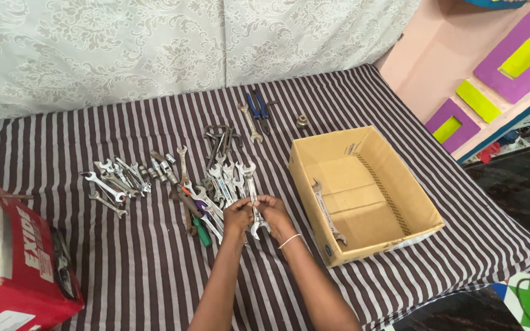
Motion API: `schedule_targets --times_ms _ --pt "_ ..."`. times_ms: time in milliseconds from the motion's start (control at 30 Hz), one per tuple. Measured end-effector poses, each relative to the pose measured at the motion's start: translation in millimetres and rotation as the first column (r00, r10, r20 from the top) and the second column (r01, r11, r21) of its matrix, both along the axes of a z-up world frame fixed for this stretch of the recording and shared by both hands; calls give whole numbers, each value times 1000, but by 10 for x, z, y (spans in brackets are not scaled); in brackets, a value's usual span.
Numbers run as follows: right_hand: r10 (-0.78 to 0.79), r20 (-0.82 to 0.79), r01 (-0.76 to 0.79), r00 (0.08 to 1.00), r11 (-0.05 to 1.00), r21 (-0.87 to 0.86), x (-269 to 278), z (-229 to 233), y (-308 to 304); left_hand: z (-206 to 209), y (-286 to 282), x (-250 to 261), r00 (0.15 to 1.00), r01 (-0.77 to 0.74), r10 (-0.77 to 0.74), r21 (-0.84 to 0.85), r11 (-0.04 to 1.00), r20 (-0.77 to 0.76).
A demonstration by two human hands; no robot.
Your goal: The person sorts various wrenches and tools by picking them up from a striped surface and placing them into a cardboard box.
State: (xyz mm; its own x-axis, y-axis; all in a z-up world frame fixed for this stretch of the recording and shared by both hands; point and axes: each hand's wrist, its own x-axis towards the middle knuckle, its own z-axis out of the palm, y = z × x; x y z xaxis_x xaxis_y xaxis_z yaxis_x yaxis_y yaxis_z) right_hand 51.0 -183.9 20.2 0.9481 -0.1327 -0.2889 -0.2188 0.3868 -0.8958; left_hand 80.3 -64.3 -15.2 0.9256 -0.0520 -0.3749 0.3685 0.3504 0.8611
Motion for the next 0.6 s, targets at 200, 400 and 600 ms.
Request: schedule_targets --times_ms 200,400,600 --pt "-27 158 47 987 991 -122 -177 668 -38 778 -28 -252 996 -31 40 -100 994 83" --pt "16 216 30 976 978 -208 -310 1214 -60 1424 -28 -433 993 -28 33 -49 998 114" --pt "26 214 22 976 975 -222 -493 1629 -186 1784 -104 -581 981 11 1 -60 998 192"
